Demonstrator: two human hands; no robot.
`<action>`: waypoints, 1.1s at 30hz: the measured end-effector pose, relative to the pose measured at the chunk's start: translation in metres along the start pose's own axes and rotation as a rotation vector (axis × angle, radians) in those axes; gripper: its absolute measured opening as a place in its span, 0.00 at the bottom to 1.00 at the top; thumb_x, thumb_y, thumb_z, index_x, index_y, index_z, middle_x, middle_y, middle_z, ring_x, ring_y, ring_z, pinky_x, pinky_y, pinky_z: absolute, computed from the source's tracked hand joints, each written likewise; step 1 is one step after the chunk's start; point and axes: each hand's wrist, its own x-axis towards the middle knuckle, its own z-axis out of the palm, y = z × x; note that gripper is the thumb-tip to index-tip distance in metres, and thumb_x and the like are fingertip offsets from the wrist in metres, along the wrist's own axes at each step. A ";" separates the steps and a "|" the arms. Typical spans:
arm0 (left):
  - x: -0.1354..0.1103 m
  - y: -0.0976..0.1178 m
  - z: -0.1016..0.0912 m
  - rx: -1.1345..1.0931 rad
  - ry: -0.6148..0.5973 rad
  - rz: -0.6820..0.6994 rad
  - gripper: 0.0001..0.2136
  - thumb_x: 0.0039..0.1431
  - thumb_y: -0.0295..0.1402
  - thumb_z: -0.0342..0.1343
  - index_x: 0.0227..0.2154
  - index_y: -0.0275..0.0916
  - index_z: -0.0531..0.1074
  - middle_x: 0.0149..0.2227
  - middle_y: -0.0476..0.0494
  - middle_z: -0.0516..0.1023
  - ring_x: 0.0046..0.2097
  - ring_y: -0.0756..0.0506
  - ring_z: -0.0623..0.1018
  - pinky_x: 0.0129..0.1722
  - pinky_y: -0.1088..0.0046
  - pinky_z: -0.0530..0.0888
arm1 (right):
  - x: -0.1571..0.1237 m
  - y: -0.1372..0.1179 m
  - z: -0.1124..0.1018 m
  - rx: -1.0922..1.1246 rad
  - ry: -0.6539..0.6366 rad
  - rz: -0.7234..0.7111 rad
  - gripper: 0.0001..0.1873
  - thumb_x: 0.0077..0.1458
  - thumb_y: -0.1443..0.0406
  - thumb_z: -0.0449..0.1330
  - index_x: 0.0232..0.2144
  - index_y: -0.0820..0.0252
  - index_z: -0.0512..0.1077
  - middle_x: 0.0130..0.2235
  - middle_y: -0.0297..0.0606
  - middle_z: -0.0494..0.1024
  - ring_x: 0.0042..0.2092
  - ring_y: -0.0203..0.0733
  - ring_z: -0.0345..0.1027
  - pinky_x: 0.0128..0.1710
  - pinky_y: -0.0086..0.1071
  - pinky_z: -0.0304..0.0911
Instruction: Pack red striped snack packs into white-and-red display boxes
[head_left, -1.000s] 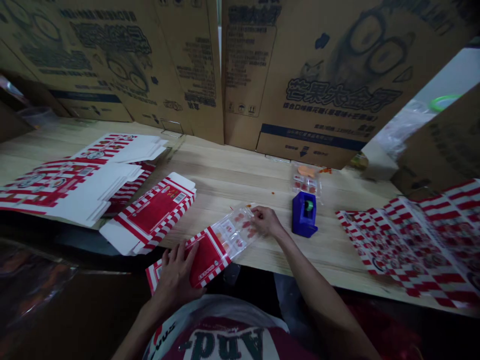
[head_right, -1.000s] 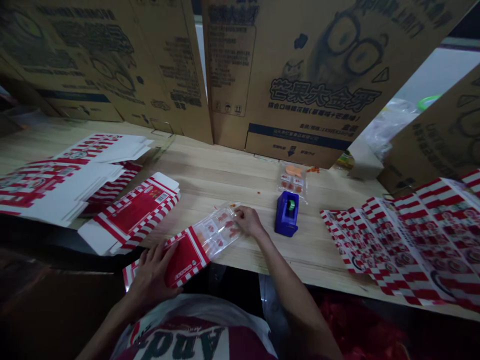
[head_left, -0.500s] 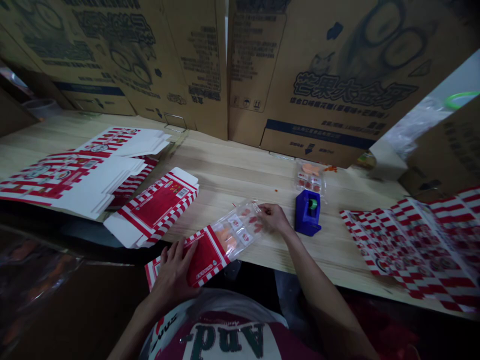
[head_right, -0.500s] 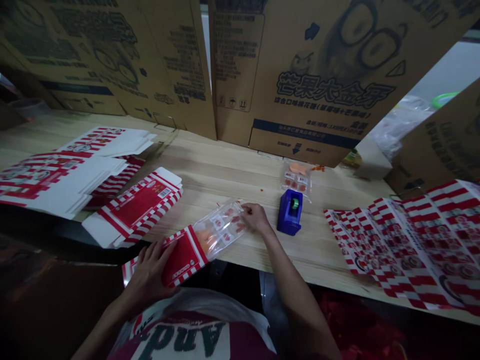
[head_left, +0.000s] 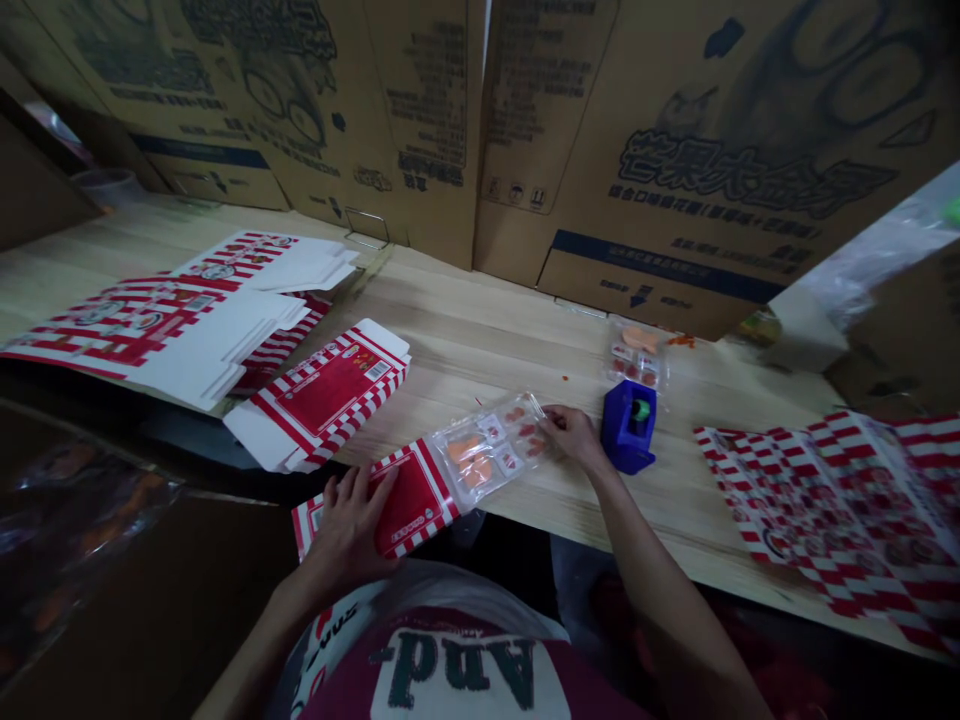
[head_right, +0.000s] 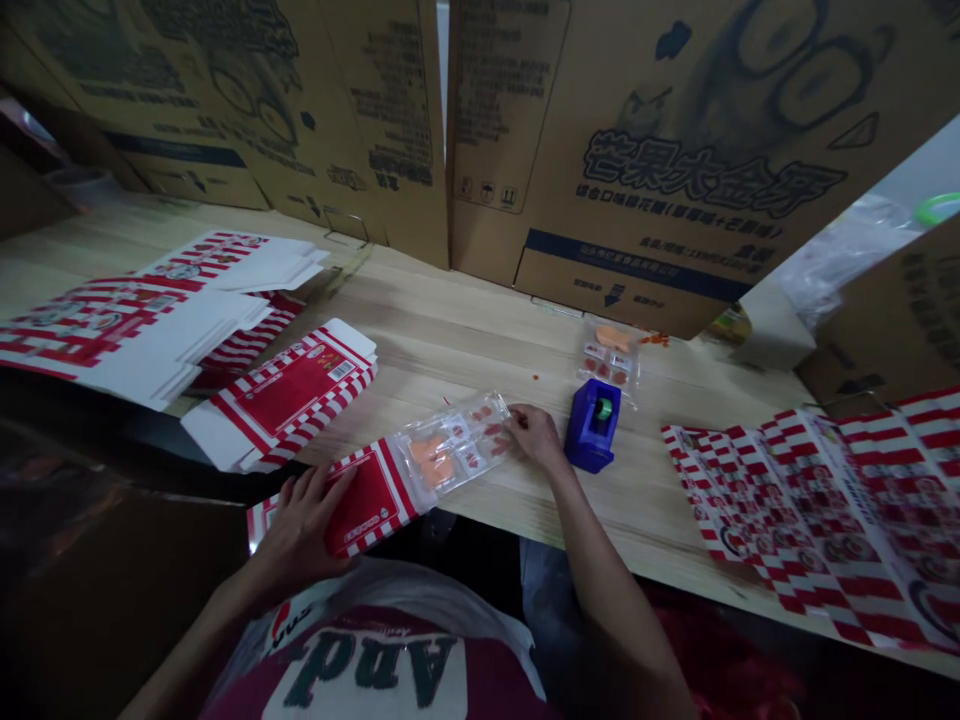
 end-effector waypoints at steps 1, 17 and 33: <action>0.001 0.001 0.000 -0.002 -0.003 -0.005 0.48 0.38 0.46 0.61 0.64 0.36 0.51 0.61 0.24 0.55 0.60 0.24 0.59 0.57 0.42 0.55 | -0.001 0.000 0.001 0.002 -0.006 -0.005 0.19 0.46 0.63 0.57 0.39 0.66 0.78 0.24 0.35 0.73 0.26 0.37 0.65 0.26 0.28 0.58; 0.007 0.011 -0.010 -0.053 0.025 -0.054 0.48 0.36 0.45 0.63 0.62 0.36 0.53 0.60 0.25 0.57 0.59 0.25 0.59 0.58 0.44 0.55 | -0.006 -0.011 0.003 0.091 -0.172 -0.103 0.13 0.47 0.66 0.58 0.33 0.61 0.80 0.30 0.38 0.77 0.31 0.40 0.69 0.33 0.31 0.63; 0.039 0.043 -0.009 -0.067 0.018 -0.002 0.51 0.31 0.45 0.65 0.62 0.36 0.56 0.60 0.25 0.58 0.57 0.25 0.60 0.57 0.45 0.55 | -0.016 -0.045 0.043 0.442 -0.394 -0.065 0.14 0.49 0.58 0.62 0.33 0.60 0.80 0.36 0.41 0.81 0.37 0.43 0.73 0.38 0.33 0.66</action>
